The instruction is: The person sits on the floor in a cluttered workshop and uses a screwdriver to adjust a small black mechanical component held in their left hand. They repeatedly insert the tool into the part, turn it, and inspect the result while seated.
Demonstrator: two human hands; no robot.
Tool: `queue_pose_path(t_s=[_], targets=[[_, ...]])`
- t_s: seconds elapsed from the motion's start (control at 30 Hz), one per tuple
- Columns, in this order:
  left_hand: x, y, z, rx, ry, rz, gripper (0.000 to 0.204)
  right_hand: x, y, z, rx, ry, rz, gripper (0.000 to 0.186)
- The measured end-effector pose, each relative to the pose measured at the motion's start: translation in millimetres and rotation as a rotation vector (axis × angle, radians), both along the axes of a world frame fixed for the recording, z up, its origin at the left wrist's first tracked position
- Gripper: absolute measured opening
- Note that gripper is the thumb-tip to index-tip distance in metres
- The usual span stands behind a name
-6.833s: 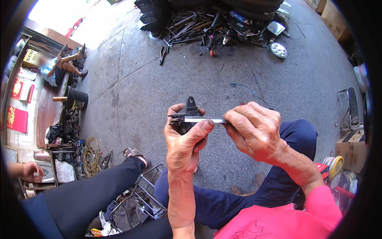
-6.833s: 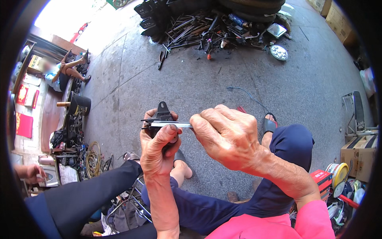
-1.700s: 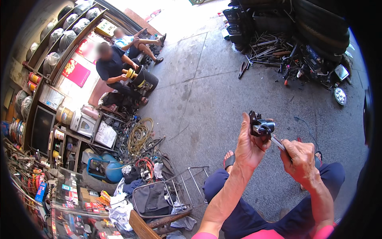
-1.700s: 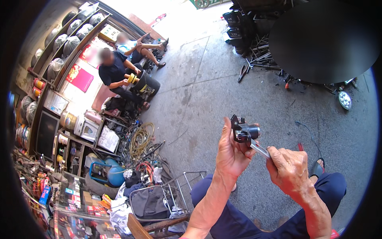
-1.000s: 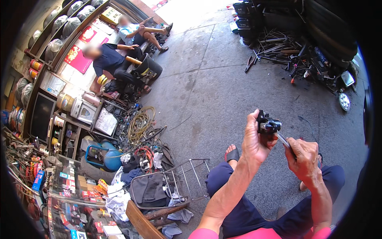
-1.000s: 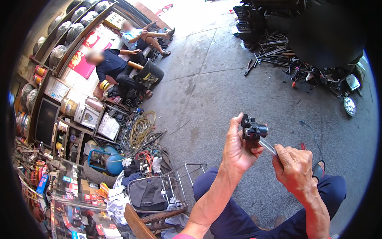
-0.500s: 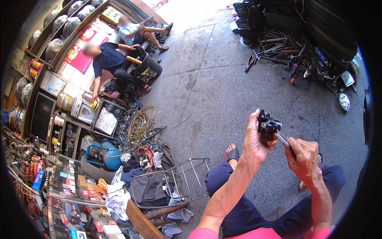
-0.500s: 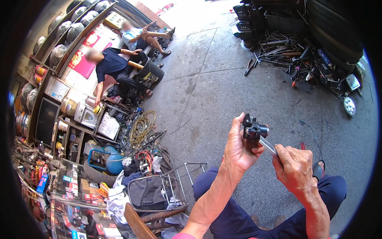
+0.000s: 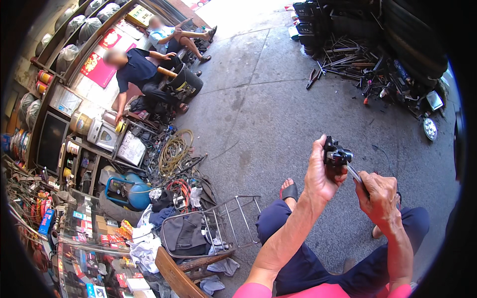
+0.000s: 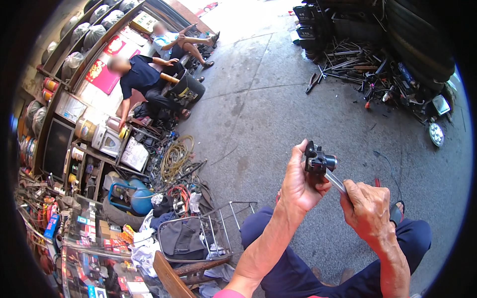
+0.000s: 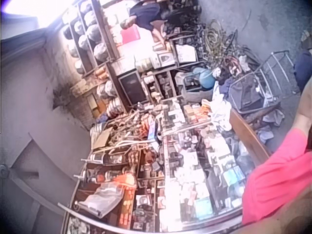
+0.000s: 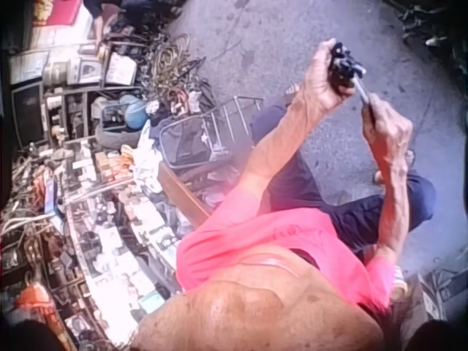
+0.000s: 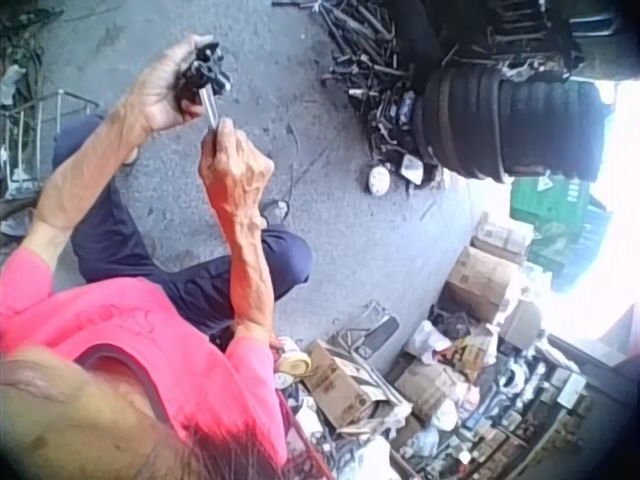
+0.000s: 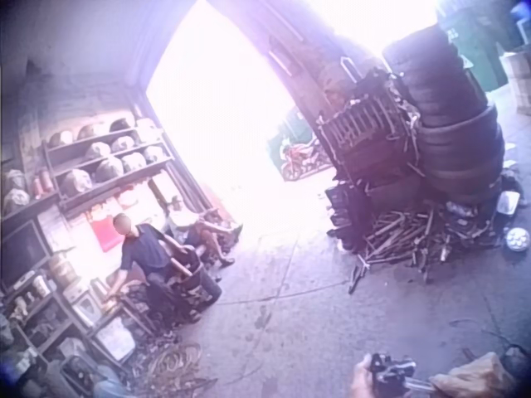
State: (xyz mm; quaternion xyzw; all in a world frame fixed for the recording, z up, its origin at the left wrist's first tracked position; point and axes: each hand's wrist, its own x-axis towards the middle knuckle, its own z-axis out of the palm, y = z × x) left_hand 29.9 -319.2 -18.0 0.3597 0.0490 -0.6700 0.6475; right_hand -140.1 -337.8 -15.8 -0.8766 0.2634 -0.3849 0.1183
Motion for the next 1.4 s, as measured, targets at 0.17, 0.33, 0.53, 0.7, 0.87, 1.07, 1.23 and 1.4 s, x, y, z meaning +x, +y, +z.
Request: queue_pose_path(t_s=[0.17,0.33,0.53,0.7,0.87,1.07,1.23,1.4], targets=[[0.1,-0.9,-1.3,-0.008,0.017,-0.002,0.05,-0.2,0.7,-0.4,0.013,0.016,-0.005,0.017],[-0.3,-1.6,-2.5,-0.012,0.018,0.008,0.048,0.3,0.3,0.3,0.014,0.008,0.0,0.014],[-0.9,-1.6,-2.7,-0.002,0.019,0.01,0.047,1.3,0.7,-0.8,0.016,0.005,-0.001,0.015],[-3.7,-2.5,-3.8,0.006,0.021,0.003,0.05,1.3,1.3,-2.8,0.012,0.012,-0.006,0.018],[-2.8,-2.0,-4.5,0.013,0.007,-0.008,0.052,2.5,1.8,-2.1,0.007,0.022,-0.002,0.018],[-3.1,-2.6,-4.3,0.006,0.011,-0.011,0.053,2.2,2.4,-1.6,0.021,0.04,-0.01,0.017],[-2.0,-2.4,-8.5,-0.01,0.022,-0.028,0.051,2.1,2.6,-0.6,0.033,0.052,-0.005,0.017],[-3.7,-2.5,-4.9,0.006,0.022,-0.005,0.05,1.8,2.5,1.1,0.032,0.045,-0.004,0.016]])
